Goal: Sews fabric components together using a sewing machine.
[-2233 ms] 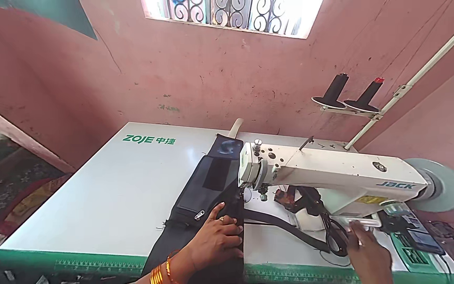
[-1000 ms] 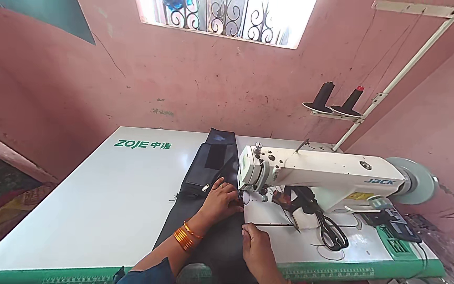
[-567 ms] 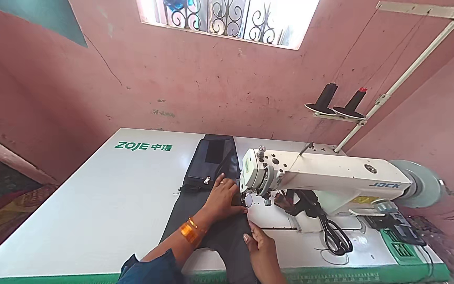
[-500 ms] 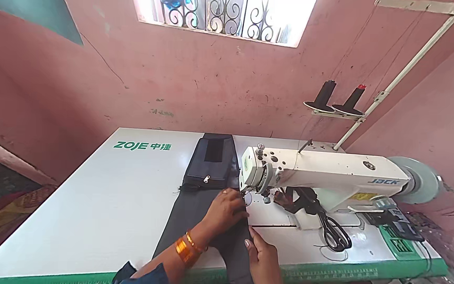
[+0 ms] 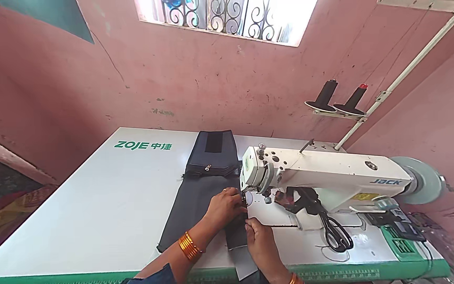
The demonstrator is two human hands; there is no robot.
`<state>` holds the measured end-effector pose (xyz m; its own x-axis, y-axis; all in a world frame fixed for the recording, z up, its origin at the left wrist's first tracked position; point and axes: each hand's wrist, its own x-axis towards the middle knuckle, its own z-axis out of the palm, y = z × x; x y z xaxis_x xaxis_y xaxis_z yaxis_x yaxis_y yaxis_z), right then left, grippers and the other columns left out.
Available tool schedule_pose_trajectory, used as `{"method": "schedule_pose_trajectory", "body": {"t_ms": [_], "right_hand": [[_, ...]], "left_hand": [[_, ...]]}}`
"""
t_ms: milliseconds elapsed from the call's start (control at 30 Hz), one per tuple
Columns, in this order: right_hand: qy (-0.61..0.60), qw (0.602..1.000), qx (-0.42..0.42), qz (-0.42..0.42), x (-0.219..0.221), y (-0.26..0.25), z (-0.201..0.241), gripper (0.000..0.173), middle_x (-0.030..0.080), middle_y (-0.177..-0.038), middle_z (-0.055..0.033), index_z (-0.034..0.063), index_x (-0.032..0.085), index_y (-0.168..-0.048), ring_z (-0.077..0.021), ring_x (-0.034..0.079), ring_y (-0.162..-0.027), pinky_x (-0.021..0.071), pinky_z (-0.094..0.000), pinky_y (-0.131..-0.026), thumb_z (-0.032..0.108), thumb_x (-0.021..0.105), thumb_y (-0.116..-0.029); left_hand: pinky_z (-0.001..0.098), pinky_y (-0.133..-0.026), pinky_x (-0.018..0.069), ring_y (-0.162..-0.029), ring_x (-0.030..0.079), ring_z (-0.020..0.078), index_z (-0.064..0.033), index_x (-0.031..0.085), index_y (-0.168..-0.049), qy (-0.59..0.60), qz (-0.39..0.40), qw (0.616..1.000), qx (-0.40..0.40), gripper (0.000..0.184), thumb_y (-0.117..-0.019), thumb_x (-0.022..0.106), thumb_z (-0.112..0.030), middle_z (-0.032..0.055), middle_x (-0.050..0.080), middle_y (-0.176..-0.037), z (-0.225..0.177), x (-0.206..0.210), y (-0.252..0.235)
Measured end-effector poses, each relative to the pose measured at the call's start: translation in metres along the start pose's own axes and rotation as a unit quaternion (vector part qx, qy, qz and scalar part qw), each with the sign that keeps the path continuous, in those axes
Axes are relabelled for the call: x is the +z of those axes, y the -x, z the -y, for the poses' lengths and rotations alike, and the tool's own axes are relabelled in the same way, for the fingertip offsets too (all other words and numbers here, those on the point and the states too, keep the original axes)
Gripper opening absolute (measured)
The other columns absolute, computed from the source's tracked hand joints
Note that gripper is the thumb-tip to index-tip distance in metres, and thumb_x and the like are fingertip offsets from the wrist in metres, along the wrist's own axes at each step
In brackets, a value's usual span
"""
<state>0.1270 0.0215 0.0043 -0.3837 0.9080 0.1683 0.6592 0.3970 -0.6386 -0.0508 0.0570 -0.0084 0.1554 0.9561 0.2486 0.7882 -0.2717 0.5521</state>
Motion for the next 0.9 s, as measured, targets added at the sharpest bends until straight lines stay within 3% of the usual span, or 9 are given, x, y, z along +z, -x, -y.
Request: {"method": "schedule_pose_trajectory", "body": {"t_ms": [300, 400, 433, 500, 567, 633, 767, 833, 900], "right_hand": [[-0.011, 1.000, 0.001, 0.028, -0.001, -0.042, -0.007, 0.018, 0.072, -0.080, -0.0184, -0.0054, 0.073, -0.099, -0.0311, 0.072, -0.077, 0.0567, -0.0472, -0.073, 0.004, 0.057, -0.0974], [-0.052, 0.992, 0.066, 0.089, -0.011, -0.051, -0.005, 0.020, 0.073, -0.092, -0.0181, -0.0047, 0.072, -0.107, -0.0280, 0.071, -0.085, 0.0552, -0.0442, -0.081, 0.007, 0.057, -0.1007], [-0.098, 0.985, 0.100, 0.099, -0.012, -0.052, -0.006, 0.020, 0.072, -0.091, -0.0151, -0.0044, 0.071, -0.108, -0.0219, 0.068, -0.078, 0.0552, -0.0381, -0.076, 0.007, 0.056, -0.1017], [-0.276, 0.940, 0.182, 0.087, -0.012, -0.048, -0.009, 0.018, 0.065, -0.082, -0.0089, -0.0065, 0.064, -0.114, -0.0116, 0.059, -0.056, 0.0523, -0.0266, -0.053, 0.004, 0.052, -0.1043], [-0.422, 0.869, 0.249, 0.073, -0.017, -0.031, -0.005, 0.022, 0.067, -0.077, -0.0094, -0.0049, 0.055, -0.124, -0.0130, 0.063, -0.053, 0.0551, -0.0269, -0.049, 0.000, 0.048, -0.1048], [-0.427, 0.861, 0.266, 0.069, -0.017, 0.001, -0.001, 0.031, 0.067, -0.077, -0.0088, -0.0025, 0.052, -0.134, -0.0113, 0.060, -0.050, 0.0507, -0.0245, -0.045, -0.001, 0.051, -0.1036], [-0.170, 0.984, 0.033, -0.048, -0.002, 0.051, -0.018, 0.037, 0.071, -0.074, -0.0091, -0.0112, 0.063, -0.129, -0.0098, 0.062, -0.051, 0.0540, -0.0247, -0.051, -0.001, 0.055, -0.0950], [-0.024, 0.990, -0.095, -0.102, 0.006, 0.059, -0.023, 0.035, 0.076, -0.084, -0.0157, -0.0105, 0.071, -0.117, -0.0204, 0.073, -0.067, 0.0611, -0.0324, -0.066, -0.002, 0.056, -0.0873], [0.059, 0.978, -0.163, -0.119, 0.008, 0.063, -0.024, 0.033, 0.073, -0.079, -0.0169, -0.0097, 0.073, -0.109, -0.0262, 0.074, -0.065, 0.0614, -0.0361, -0.061, -0.001, 0.056, -0.0819]], "left_hand": [[0.0540, -0.105, 0.0465, -0.123, 0.061, 0.0382, 0.0019, 0.074, -0.108, 0.005, 0.136, 0.991, -0.020, 0.028, -0.0956, 0.069, -0.023, 0.0206, 0.069, -0.119, -0.012, -0.037, -0.010], [0.0574, -0.105, 0.0444, -0.129, 0.053, 0.0389, -0.0026, 0.069, -0.123, -0.020, 0.248, 0.968, -0.010, 0.053, -0.0835, 0.084, -0.036, 0.0166, 0.065, -0.129, -0.029, -0.043, 0.011], [0.0574, -0.104, 0.0436, -0.129, 0.053, 0.0390, -0.0018, 0.068, -0.122, -0.037, 0.231, 0.972, 0.001, 0.053, -0.0832, 0.084, -0.034, 0.0170, 0.064, -0.129, -0.030, -0.039, 0.017], [0.0501, -0.087, 0.0536, -0.105, 0.068, 0.0355, 0.0003, 0.073, -0.093, -0.069, 0.026, 0.992, 0.098, 0.013, -0.0854, 0.072, -0.011, 0.0163, 0.073, -0.101, -0.024, -0.022, 0.028], [0.0363, -0.077, 0.0596, -0.087, 0.072, 0.0259, -0.0034, 0.068, -0.078, -0.095, -0.138, 0.965, 0.204, 0.011, -0.0855, 0.062, 0.002, 0.0098, 0.072, -0.084, -0.021, -0.015, 0.023], [0.0371, -0.072, 0.0606, -0.084, 0.073, 0.0269, -0.0017, 0.069, -0.081, -0.083, -0.110, 0.964, 0.226, 0.012, -0.0875, 0.061, 0.005, 0.0117, 0.072, -0.085, -0.029, -0.008, 0.030], [0.0415, -0.086, 0.0617, -0.103, 0.075, 0.0308, -0.0014, 0.076, -0.100, -0.096, -0.081, 0.982, 0.140, 0.016, -0.0896, 0.065, 0.002, 0.0146, 0.076, -0.102, -0.044, 0.030, 0.060], [0.0424, -0.088, 0.0614, -0.105, 0.074, 0.0327, 0.0020, 0.077, -0.097, -0.102, -0.102, 0.983, 0.110, 0.018, -0.0862, 0.063, 0.007, 0.0171, 0.076, -0.104, -0.051, 0.038, 0.067], [0.0428, -0.084, 0.0622, -0.102, 0.075, 0.0333, 0.0023, 0.076, -0.094, -0.084, -0.116, 0.985, 0.095, 0.016, -0.0866, 0.063, 0.007, 0.0177, 0.076, -0.102, -0.054, 0.039, 0.068]]}}
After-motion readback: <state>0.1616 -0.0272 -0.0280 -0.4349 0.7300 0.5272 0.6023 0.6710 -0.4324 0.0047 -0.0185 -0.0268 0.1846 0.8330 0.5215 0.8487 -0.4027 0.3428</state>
